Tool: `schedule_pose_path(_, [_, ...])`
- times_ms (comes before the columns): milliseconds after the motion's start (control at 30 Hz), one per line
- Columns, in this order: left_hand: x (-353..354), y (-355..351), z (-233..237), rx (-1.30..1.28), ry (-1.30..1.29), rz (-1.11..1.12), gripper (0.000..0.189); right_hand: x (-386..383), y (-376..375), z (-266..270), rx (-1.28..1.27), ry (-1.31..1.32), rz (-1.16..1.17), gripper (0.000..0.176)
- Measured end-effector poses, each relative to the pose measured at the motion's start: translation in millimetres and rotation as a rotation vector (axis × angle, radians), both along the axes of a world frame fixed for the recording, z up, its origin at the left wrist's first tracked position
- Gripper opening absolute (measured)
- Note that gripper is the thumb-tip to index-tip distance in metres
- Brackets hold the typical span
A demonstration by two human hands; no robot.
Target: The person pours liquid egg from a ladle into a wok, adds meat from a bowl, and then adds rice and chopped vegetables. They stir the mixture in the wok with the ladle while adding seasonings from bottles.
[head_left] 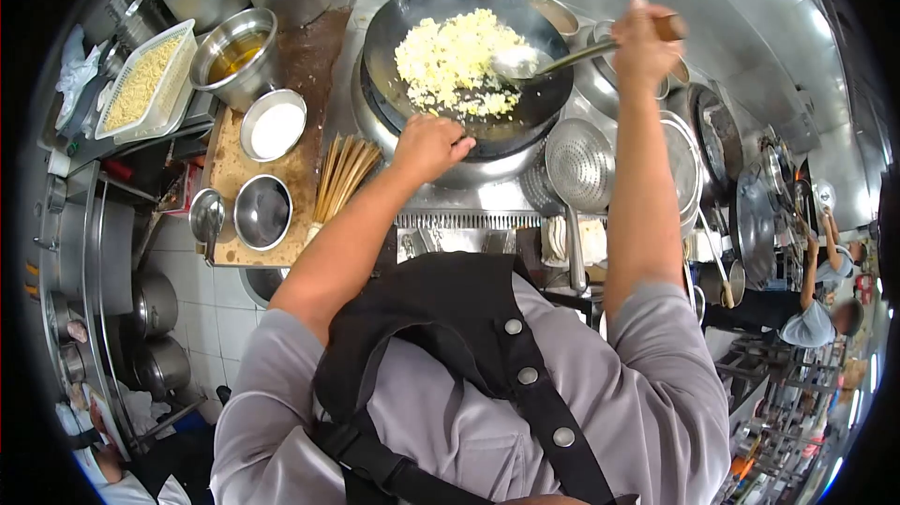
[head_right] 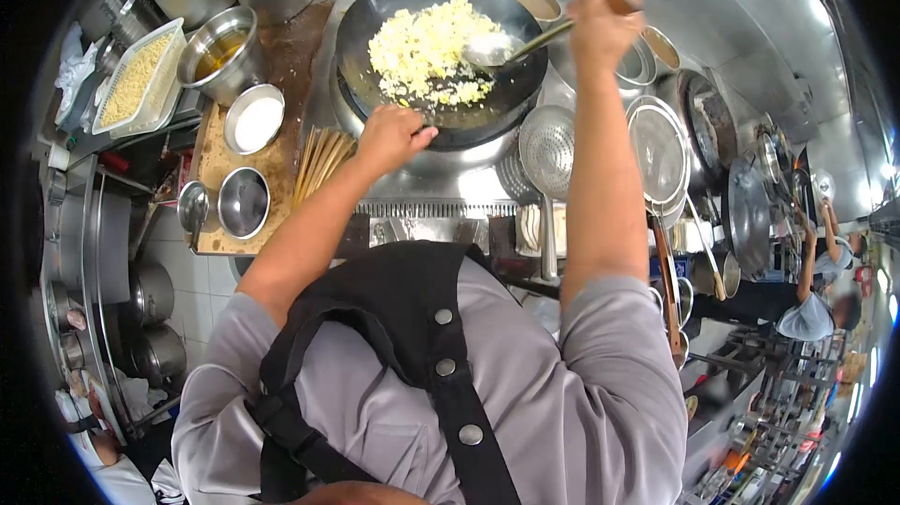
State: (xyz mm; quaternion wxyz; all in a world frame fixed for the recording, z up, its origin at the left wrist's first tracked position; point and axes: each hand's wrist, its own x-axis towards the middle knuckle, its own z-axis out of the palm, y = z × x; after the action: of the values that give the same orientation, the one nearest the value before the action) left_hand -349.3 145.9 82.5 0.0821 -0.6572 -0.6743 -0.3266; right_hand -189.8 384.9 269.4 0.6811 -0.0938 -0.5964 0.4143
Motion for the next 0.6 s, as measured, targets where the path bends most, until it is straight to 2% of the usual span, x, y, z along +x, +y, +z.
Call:
schedule_pose_path(33, [4, -4, -2, -0.014, -0.009, -0.011, 0.037, -4, 2, -21, -0.129, 0.014, 0.061, 0.019])
schedule_pose_path(67, [3, -3, 5, -0.089, -0.028, -0.005, 0.037, -5, 3, -18, -0.131, 0.015, 0.052, 0.019])
schedule_pose_path(100, [2, -1, 12, -0.159, -0.045, 0.004, 0.037, -5, 6, -11, -0.158, 0.045, 0.152, 0.018])
schedule_pose_path(167, [1, 0, 2, -0.078, -0.03, -0.009, 0.038, 5, -4, 16, -0.202, 0.139, 0.307, 0.018])
schedule_pose_path(267, [-1, 0, 1, -0.009, -0.029, -0.01, 0.038, 16, -49, 9, -0.122, 0.037, 0.237, 0.02])
schedule_pose_path(333, [3, -1, 11, -0.11, -0.036, 0.021, 0.039, -1, -50, -18, -0.147, 0.076, 0.235, 0.019])
schedule_pose_path(400, [3, 1, 3, -0.083, -0.037, 0.007, 0.038, -7, -48, 1, -0.22, 0.115, 0.299, 0.018])
schedule_pose_path(467, [0, 1, -3, 0.068, -0.059, -0.029, 0.039, 1, -65, 11, -0.16, 0.152, 0.362, 0.017])
schedule_pose_path(533, [-1, 1, 4, 0.037, -0.055, -0.014, 0.038, -4, -90, 2, -0.054, 0.038, 0.366, 0.015])
schedule_pose_path(567, [2, -2, 5, 0.002, -0.055, -0.012, 0.037, -14, -91, -18, -0.122, -0.017, 0.402, 0.018])
schedule_pose_path(600, [3, -3, 3, -0.004, -0.059, -0.016, 0.037, -20, -88, -12, -0.129, -0.02, 0.399, 0.018])
